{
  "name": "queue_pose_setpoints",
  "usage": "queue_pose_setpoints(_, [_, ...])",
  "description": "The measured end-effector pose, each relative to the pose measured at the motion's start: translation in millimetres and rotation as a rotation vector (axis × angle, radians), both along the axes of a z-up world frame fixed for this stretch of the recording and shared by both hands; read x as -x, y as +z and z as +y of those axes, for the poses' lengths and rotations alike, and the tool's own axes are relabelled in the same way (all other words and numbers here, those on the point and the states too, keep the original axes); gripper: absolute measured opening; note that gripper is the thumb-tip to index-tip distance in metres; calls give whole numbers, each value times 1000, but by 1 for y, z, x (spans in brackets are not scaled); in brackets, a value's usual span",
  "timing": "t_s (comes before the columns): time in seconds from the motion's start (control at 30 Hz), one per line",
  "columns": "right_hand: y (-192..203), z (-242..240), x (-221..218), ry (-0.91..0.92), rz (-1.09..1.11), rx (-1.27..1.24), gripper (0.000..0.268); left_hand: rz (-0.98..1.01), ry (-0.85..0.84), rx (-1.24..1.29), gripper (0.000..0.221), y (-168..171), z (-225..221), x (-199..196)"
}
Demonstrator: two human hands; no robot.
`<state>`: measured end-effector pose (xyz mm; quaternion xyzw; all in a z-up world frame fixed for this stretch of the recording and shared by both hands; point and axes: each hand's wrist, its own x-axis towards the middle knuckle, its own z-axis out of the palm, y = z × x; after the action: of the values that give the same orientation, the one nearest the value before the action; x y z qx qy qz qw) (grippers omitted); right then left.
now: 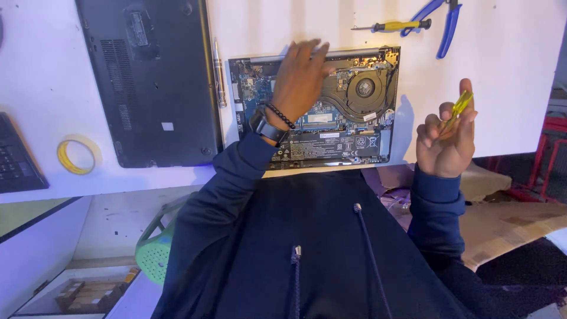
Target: Repairing a laptop by unscrewing components and inspecting the motherboard
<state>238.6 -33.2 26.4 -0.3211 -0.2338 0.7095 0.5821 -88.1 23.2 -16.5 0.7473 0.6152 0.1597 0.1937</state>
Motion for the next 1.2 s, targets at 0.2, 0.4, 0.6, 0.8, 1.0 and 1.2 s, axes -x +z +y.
queue_pose_setpoints(0.2, [-3, 7, 26, -128, -821, -42, 37, -57, 27, -167, 53, 1, -11, -8])
queue_pose_setpoints(0.4, [-30, 9, 34, -82, -1297, -170, 29, -87, 6, -122, 38, 9, -26, -7])
queue_pose_setpoints(0.6, [-33, 33, 46, 14, -1483, -375, 37, -162, 28, -125, 34, 11, -26, -1])
queue_pose_setpoints(0.8, [-46, 42, 39, 56, -1417, -512, 35, -128, 9, -141, 49, -8, -31, 2])
queue_pose_setpoints(1.0, [-53, 28, 33, 34, -1349, -536, 25, -100, 56, -18, 50, 29, -73, 29])
queue_pose_setpoints(1.2, [-60, 19, 21, 87, -1458, -546, 35, -96, 270, -51, 51, 48, -141, 72])
